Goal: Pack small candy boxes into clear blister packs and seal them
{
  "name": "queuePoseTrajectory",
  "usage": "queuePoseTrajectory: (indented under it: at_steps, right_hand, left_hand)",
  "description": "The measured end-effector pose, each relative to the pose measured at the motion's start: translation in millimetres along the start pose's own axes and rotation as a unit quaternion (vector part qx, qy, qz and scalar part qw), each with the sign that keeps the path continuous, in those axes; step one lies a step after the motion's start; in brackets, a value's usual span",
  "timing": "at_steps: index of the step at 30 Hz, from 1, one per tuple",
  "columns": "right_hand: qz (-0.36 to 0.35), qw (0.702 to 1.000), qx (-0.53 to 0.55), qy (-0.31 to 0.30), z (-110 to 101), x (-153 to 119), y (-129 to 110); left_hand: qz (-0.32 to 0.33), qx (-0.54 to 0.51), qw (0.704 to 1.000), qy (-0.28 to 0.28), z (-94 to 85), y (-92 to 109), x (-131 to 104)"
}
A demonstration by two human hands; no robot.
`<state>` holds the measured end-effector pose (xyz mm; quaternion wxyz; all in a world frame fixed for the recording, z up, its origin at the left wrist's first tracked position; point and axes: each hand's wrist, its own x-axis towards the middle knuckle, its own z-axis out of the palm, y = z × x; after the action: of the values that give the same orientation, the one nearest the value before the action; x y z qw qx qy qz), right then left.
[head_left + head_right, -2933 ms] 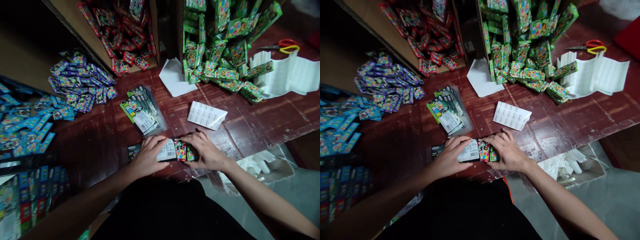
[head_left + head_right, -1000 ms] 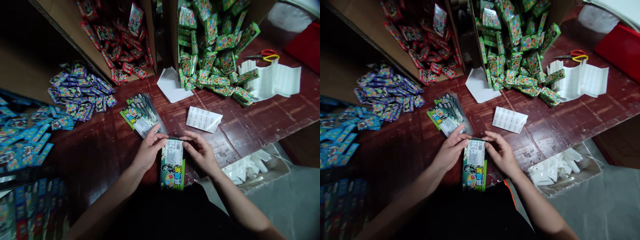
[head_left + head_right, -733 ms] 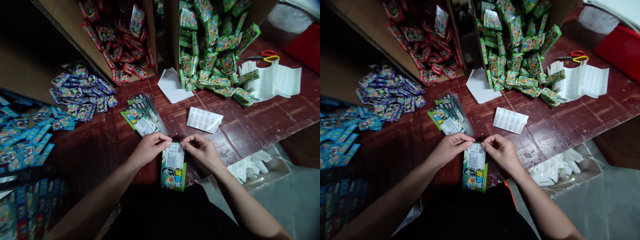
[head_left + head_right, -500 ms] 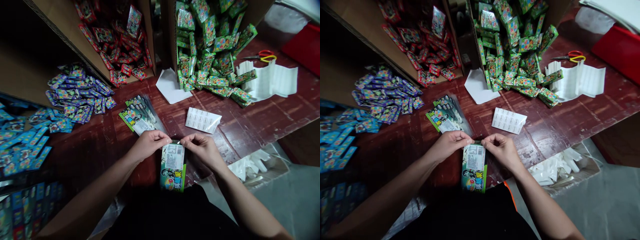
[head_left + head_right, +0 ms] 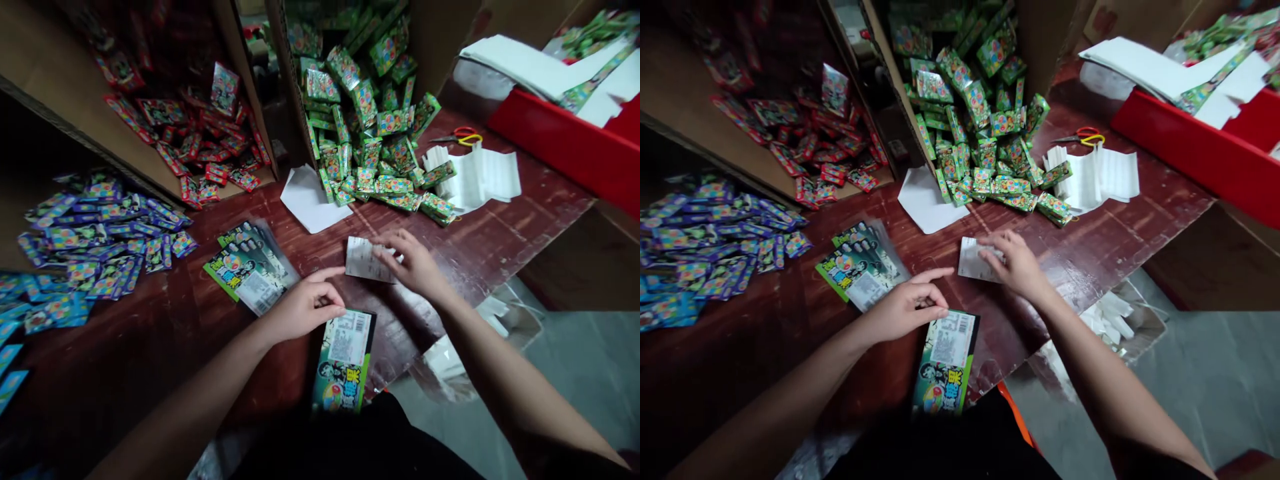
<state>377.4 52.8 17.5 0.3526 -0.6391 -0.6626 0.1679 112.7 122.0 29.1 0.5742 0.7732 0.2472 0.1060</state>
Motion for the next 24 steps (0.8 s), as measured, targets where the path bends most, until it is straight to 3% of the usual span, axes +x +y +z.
queuePoseTrajectory:
  at_steps: [2,5,8,12,15,18,21,24]
  right_hand:
    - [-0.022,0.994,-0.104,-0.024,-10.9,24.5,25.9]
    - [-0.069,0.983,-0.138,-0.099,-17.1,45.8,49.5]
    - [-0.101,0.977,-0.128,-0.139,-15.9,48.1,55.8]
    - [-0.111,0.977,-0.115,-0.138,-18.3,36.6,51.9]
    - [-0.089,0.993,0.010,-0.080,-25.8,21.5,40.0]
    - [0.020,0.981,0.189,-0.036,-32.3,0.7,17.4]
    - [0.122,0.925,0.338,-0.124,-31.8,-19.2,-10.1]
    - [0.147,0.870,0.420,-0.212,-22.9,-30.1,-31.0]
  left_hand:
    - [0.026,0.032,0.998,-0.040,4.8,3.6,20.9]
    - [0.016,0.059,0.995,-0.076,14.1,0.2,45.5]
    - [-0.005,0.071,0.994,-0.078,20.4,-10.5,58.5]
    - [-0.027,0.073,0.994,-0.082,20.9,-19.9,64.8]
    - [-0.023,0.067,0.994,-0.085,20.3,-18.4,63.4]
    - [-0.007,0.023,0.999,-0.045,22.6,-12.9,50.1]
    - [-0.018,-0.064,0.998,0.005,26.7,-6.9,27.2]
    - [-0.055,-0.145,0.988,-0.006,30.6,-2.2,7.3]
